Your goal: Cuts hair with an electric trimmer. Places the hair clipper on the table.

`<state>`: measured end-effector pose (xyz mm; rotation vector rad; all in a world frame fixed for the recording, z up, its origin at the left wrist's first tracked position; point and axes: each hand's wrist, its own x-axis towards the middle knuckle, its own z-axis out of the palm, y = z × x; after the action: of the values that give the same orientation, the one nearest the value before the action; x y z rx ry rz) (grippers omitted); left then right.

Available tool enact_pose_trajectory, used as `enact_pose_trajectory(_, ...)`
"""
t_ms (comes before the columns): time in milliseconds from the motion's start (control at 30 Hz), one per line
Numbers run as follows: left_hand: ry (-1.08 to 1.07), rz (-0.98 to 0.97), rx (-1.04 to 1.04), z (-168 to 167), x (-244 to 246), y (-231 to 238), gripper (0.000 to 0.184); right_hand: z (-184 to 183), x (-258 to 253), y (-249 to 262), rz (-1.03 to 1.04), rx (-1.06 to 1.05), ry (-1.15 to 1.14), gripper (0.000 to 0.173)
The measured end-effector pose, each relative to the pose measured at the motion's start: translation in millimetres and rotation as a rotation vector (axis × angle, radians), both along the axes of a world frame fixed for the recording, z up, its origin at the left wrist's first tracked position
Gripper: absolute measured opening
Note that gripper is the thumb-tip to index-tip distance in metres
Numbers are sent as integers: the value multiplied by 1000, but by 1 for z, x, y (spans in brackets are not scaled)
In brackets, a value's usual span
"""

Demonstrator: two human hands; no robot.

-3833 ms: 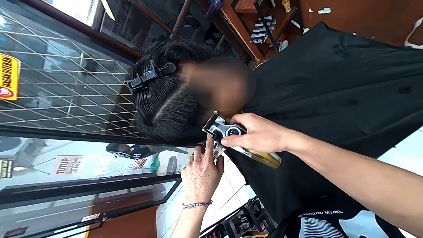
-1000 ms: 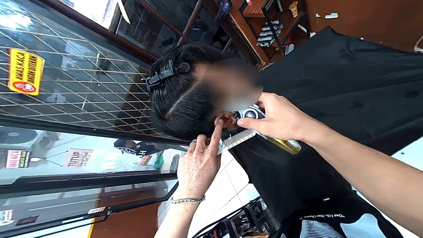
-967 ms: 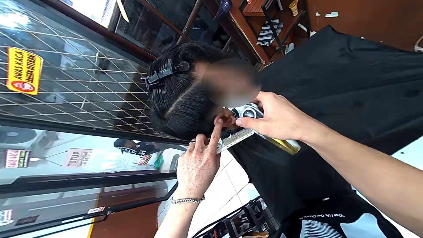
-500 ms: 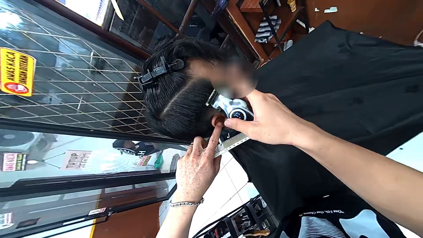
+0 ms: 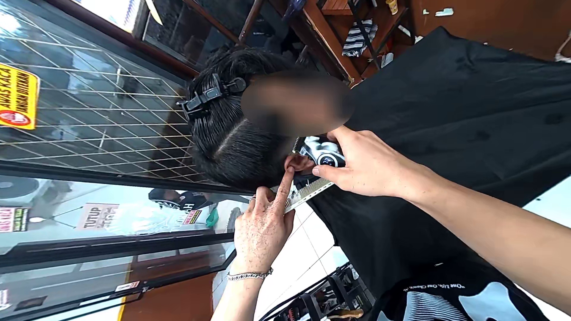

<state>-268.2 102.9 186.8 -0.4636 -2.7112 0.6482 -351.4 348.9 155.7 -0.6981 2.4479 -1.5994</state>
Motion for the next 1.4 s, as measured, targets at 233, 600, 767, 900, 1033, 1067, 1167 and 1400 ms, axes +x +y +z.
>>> enact_pose_trajectory(233, -8, -12, 17, -2, -1, -1, 61, 4, 3, -10, 13, -98, 149, 46)
enact_pose_trajectory(600, 0, 0, 25, -5, -2, -2, 61, 8, 5, -12, 18, -75, 161, 46)
enact_pose_trajectory(767, -6, 15, 27, -5, -2, 0, 66, 5, 2, -4, -10, 20, 45, 44)
enact_pose_trajectory(900, -8, 5, 33, -5, -2, -1, 56, 16, 7, -15, 2, -55, 152, 46)
enact_pose_trajectory(1033, -8, 13, 24, -5, -2, 0, 66, 5, 3, -7, -7, 19, 134, 45)
enact_pose_trajectory(1067, -10, 14, 26, -5, -1, -1, 67, 4, 2, -5, -13, 48, 113, 44)
enact_pose_trajectory(1167, -2, 2, 36, -6, -2, -1, 64, 12, 4, -7, -36, 44, 120, 44)
enact_pose_trajectory(1400, -2, 15, 24, -7, -2, -2, 66, 13, 4, -6, -28, 114, 184, 47)
